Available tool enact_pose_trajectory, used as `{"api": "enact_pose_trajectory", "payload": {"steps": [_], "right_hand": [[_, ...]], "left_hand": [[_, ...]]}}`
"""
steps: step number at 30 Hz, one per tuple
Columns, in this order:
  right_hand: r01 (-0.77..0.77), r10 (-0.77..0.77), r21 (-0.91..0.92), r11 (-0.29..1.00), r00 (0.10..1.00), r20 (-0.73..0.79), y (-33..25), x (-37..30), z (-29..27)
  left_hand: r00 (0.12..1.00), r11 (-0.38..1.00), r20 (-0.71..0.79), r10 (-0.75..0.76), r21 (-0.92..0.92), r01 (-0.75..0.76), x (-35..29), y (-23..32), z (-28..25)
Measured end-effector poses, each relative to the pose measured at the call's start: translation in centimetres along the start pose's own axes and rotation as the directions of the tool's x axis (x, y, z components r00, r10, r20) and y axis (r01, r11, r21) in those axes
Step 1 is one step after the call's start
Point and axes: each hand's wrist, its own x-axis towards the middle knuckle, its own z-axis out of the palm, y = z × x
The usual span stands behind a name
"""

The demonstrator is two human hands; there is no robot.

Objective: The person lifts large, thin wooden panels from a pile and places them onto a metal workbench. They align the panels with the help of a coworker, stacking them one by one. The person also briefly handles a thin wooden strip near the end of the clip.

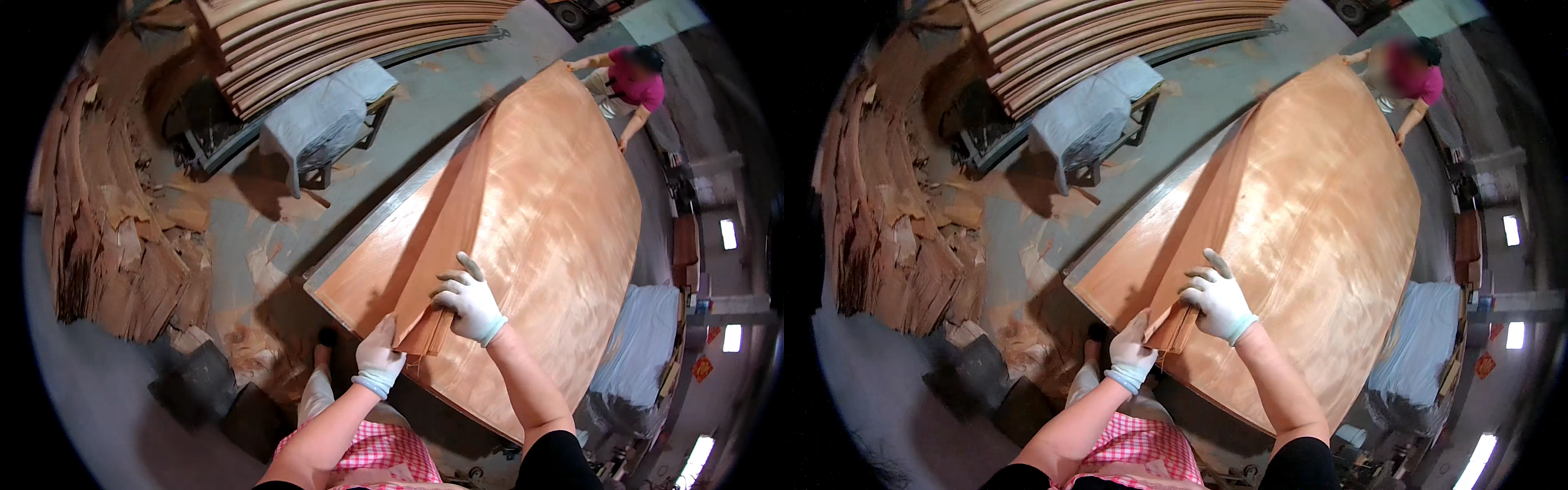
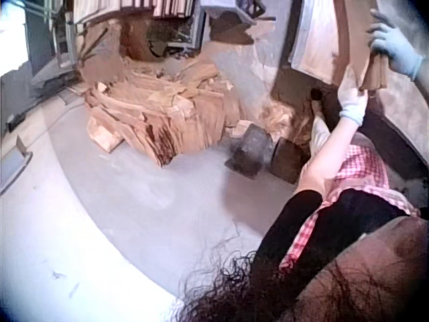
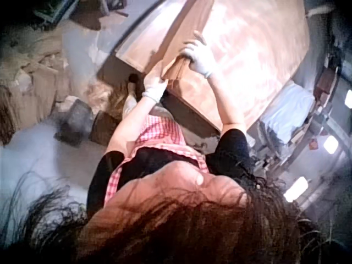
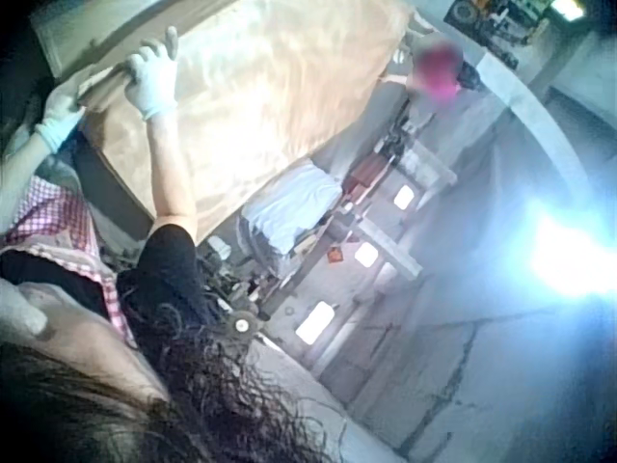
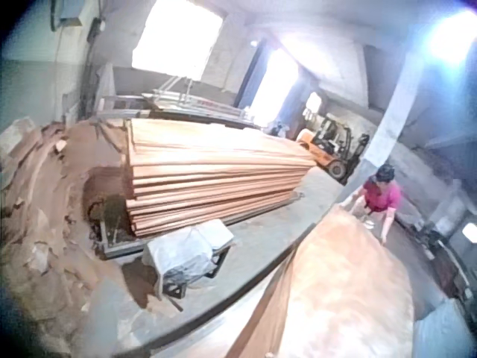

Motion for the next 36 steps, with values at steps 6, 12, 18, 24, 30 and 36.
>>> {"api": "enact_pose_trajectory", "payload": {"steps": [6,12,18,24,30,36], "right_hand": [[-0.253,0.318,0.203,0.946,0.843,-0.434,-2.2,-5.0,1.2],[-0.593,0.669,0.551,0.587,0.739,0.083,-9.6,-18.8,11.2],[-0.546,0.816,0.813,-0.203,0.365,0.449,-16.1,-30.6,23.5],[0.938,0.688,0.338,0.081,-0.298,0.662,-12.7,-40.5,24.5],[0.876,0.701,0.356,0.326,-0.477,0.530,-8.7,-51.8,22.5],[0.263,0.306,0.952,-0.154,-0.904,0.299,-7.6,-52.6,25.1]], "left_hand": [[0.696,0.633,0.109,-0.710,-0.334,0.698,3.3,-6.3,0.6],[0.592,0.544,0.028,-0.805,-0.360,0.758,4.2,-3.8,-0.5],[0.915,0.821,0.044,-0.401,-0.426,0.380,0.4,13.4,-3.1],[0.923,0.938,0.169,0.345,-0.087,-0.334,2.8,6.6,-10.8],[0.668,0.609,0.478,-0.570,-0.300,0.734,10.1,-16.4,-8.0],[0.614,0.591,0.302,-0.729,-0.174,0.787,8.0,-13.8,-2.6]]}}
